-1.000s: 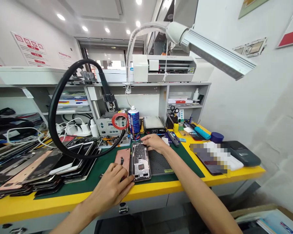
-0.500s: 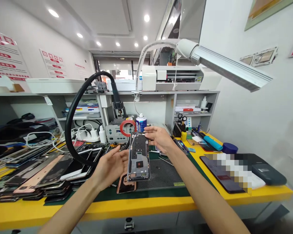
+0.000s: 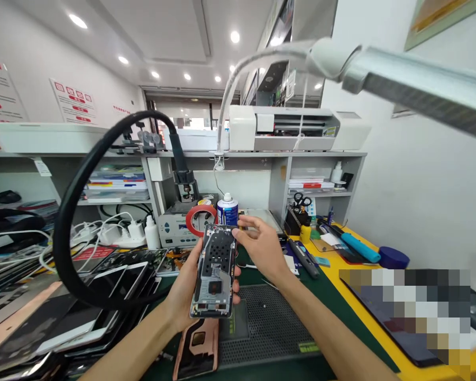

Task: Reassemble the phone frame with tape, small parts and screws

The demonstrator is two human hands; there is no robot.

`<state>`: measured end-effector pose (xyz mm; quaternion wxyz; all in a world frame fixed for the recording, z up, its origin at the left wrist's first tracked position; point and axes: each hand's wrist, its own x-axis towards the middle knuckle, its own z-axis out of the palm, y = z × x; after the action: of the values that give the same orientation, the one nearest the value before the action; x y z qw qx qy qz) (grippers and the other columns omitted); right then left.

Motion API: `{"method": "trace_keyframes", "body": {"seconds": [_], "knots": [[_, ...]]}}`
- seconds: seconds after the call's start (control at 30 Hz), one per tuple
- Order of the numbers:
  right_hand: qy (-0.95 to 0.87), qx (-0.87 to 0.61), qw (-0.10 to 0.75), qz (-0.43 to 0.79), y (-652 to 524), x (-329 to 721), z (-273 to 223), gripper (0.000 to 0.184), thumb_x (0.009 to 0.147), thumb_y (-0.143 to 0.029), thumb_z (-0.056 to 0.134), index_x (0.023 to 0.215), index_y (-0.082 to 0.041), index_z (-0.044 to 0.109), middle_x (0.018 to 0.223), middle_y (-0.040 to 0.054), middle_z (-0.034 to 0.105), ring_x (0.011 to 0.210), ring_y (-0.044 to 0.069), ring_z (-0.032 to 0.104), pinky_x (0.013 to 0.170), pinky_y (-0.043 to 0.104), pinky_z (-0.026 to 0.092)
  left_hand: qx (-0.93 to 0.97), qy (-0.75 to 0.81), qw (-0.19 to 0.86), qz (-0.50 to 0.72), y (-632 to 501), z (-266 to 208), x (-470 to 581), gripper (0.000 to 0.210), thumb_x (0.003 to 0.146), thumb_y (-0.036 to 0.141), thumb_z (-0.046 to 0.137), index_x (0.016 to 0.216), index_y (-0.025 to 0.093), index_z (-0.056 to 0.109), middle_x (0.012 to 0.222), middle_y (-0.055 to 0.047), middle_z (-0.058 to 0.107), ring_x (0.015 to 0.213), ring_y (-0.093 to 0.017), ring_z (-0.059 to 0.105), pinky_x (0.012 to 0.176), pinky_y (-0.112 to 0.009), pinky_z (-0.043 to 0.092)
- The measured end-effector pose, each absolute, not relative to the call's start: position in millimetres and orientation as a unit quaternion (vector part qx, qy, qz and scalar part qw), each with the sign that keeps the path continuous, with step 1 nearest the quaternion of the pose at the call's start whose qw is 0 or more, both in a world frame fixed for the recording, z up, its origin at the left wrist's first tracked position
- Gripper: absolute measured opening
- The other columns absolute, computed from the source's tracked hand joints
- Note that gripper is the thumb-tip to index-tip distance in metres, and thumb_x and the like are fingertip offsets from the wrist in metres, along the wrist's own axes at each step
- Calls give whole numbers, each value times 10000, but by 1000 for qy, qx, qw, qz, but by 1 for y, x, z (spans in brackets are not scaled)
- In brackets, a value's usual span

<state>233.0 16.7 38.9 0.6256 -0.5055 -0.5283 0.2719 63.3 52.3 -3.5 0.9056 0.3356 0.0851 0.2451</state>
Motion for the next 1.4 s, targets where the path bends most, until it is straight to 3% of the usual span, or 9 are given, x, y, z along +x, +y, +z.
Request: {"method": "trace_keyframes", "body": {"seconds": [0.07, 0.13, 0.23, 0.33, 0.43, 0.6, 0.83, 1.07, 1.4], "knots": [[-545, -528, 607, 236, 6, 234, 34, 304, 794, -338, 756, 1061, -200, 717, 1079, 89, 737, 982, 242, 692, 880, 367, 565, 341, 101, 897, 264, 54, -5, 61, 783, 883, 752, 360, 1107, 70, 671, 965, -147, 679, 747, -254, 677, 738, -429, 565], [-609, -556, 541, 164, -4, 232, 26, 151, 857, -326, 691, 949, -224, 753, 962, 70, 757, 893, 239, 710, 790, 351, 584, 340, 126, 891, 275, 54, -5, 58, 803, 880, 762, 346, 1099, 69, 687, 957, -145, 691, 730, -244, 680, 725, -411, 570], [-711, -546, 443, 14, -12, 227, 12, 173, 926, -271, 585, 943, -231, 752, 901, 72, 765, 814, 240, 729, 731, 359, 606, 345, 155, 883, 277, 55, -7, 55, 821, 874, 776, 316, 1025, 75, 717, 839, -140, 715, 673, -229, 687, 692, -367, 570], [-753, -514, 398, -98, -11, 223, 0, 206, 937, -216, 559, 1019, -211, 747, 946, 91, 778, 871, 256, 744, 823, 379, 609, 357, 193, 869, 281, 55, -12, 54, 847, 854, 802, 305, 988, 84, 734, 768, -149, 731, 660, -237, 704, 663, -328, 560], [-766, -501, 373, -152, -8, 223, -7, 212, 930, -165, 559, 1032, -186, 743, 931, 94, 787, 855, 248, 752, 793, 362, 619, 355, 231, 853, 304, 55, -19, 53, 821, 836, 810, 346, 1013, 108, 736, 794, -137, 750, 692, -258, 714, 692, -359, 572], [-787, -466, 353, -198, -6, 222, -10, 190, 938, -111, 552, 1032, -153, 711, 942, 94, 784, 841, 217, 749, 738, 332, 627, 352, 213, 841, 351, 49, -24, 53, 704, 877, 742, 412, 1190, 174, 685, 992, -99, 765, 951, -288, 709, 866, -409, 553], [-787, -439, 364, -233, -3, 217, -17, 132, 910, -46, 579, 986, -67, 685, 877, 126, 763, 783, 225, 737, 666, 338, 622, 436, 194, 778, 409, 38, -27, 57, 638, 952, 650, 374, 1362, 210, 587, 1245, -72, 701, 1219, -283, 591, 1072, -404, 420], [-781, -449, 374, -222, -2, 214, -22, 118, 899, -30, 584, 951, -66, 684, 831, 125, 755, 745, 220, 730, 657, 330, 610, 449, 203, 775, 395, 36, -32, 58, 650, 964, 656, 322, 1391, 230, 565, 1329, -44, 657, 1309, -264, 521, 1149, -374, 326], [-786, -439, 382, -208, -1, 216, -21, 158, 906, -25, 583, 1026, -57, 680, 903, 133, 764, 813, 224, 730, 689, 332, 609, 428, 185, 788, 402, 38, -31, 58, 635, 972, 646, 306, 1449, 272, 493, 1374, -40, 626, 1349, -266, 480, 1156, -396, 311]]}}
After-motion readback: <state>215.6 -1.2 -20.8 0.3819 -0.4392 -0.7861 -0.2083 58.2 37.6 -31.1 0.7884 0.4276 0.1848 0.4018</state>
